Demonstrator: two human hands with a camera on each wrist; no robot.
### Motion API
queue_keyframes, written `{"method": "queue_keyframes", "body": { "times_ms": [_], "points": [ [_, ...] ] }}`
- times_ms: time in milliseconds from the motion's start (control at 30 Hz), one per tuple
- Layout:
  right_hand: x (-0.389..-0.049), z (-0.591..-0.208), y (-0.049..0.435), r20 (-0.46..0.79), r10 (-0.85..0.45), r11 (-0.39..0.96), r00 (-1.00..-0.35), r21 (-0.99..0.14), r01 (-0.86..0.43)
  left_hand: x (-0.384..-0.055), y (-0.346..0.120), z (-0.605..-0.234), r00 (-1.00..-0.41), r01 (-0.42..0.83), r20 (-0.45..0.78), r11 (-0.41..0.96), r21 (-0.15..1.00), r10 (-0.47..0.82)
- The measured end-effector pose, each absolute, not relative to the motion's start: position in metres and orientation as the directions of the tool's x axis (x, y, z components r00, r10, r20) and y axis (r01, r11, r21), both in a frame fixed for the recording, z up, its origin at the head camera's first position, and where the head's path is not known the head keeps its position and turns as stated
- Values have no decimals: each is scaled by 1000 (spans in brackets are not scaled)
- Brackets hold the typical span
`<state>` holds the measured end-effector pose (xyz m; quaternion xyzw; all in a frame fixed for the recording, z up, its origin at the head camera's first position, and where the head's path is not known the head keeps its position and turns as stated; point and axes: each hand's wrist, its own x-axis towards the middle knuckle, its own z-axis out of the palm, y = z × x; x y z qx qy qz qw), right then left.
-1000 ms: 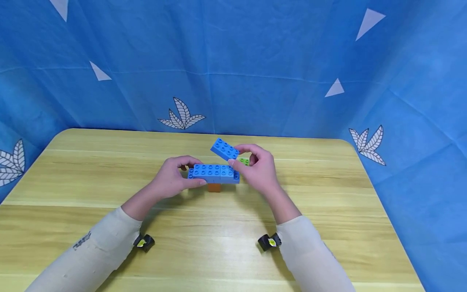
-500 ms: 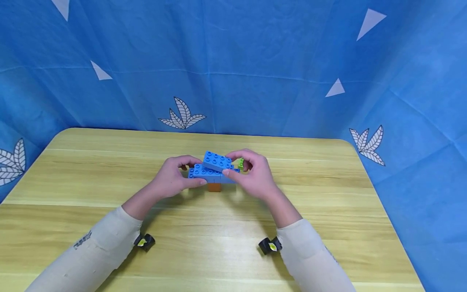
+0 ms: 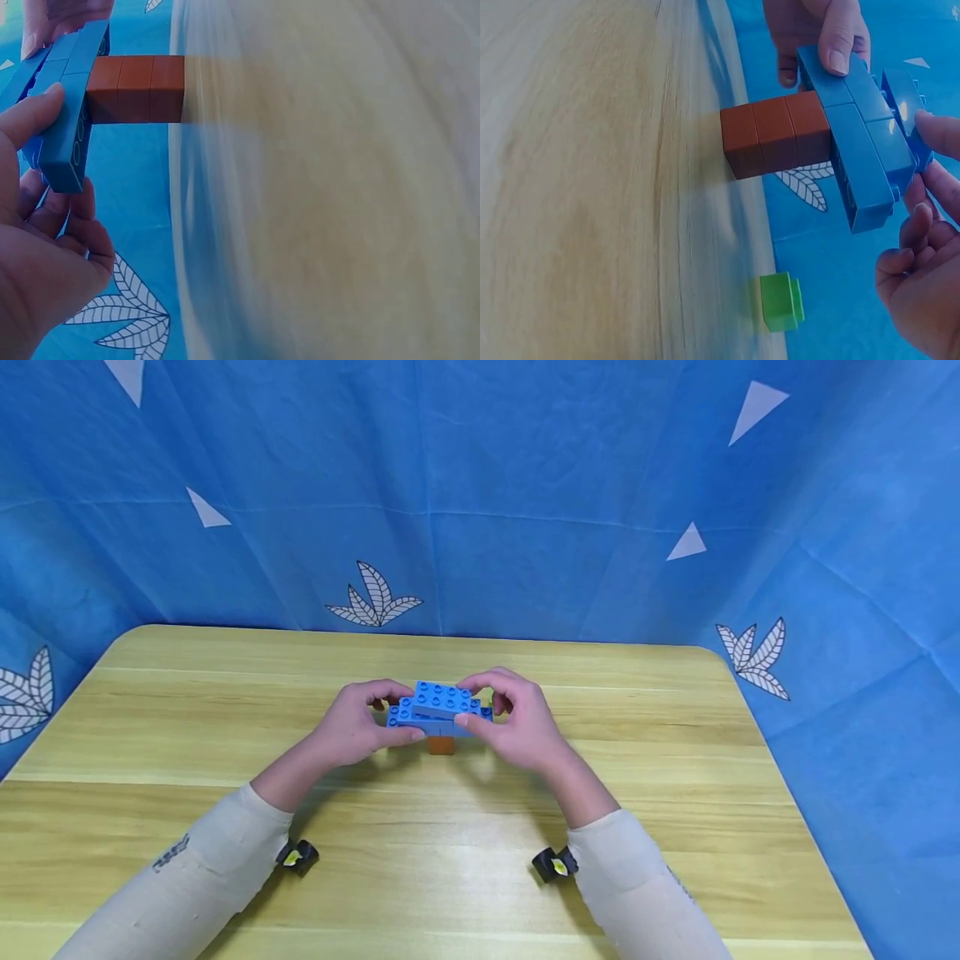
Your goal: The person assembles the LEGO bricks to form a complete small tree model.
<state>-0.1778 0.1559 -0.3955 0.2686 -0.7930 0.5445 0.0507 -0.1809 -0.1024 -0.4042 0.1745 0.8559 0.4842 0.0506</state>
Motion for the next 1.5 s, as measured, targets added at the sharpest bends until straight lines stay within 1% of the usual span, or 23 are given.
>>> {"method": "queue_keyframes", "body": {
  "times_ms": [100,267,367,600,867,1067,1233,1400,1500],
  "points": [
    [-177,-396,155,370,-373,267,-851,-835,-481,-180,-102,-403,-929,279,115,458,844,353],
    [-177,-395,155,380,-372,259,-847,-833,-488,-177,-99,-396,-903,372,248,350,859,351],
    [-178,-396,155,381,-371,260,-847,-833,-489,-176,-97,-391,-890,403,291,310,861,350],
    [-176,-388,151,351,-371,285,-860,-838,-465,-172,-96,-390,-907,362,261,296,884,330],
    [-160,-361,143,341,-367,286,-866,-844,-454,-173,-95,-392,-913,354,262,287,890,314],
    [-159,-364,142,381,-362,284,-851,-824,-490,-173,-94,-394,-903,384,294,279,880,314],
    [-159,-367,143,389,-365,280,-846,-821,-498,-173,-93,-395,-893,409,319,277,869,318],
    [-160,-367,142,387,-372,270,-844,-824,-497,-172,-94,-396,-879,445,346,302,843,328],
    [-161,-368,142,393,-378,262,-838,-823,-504,-170,-96,-395,-875,458,348,343,820,337]
  ]
}}
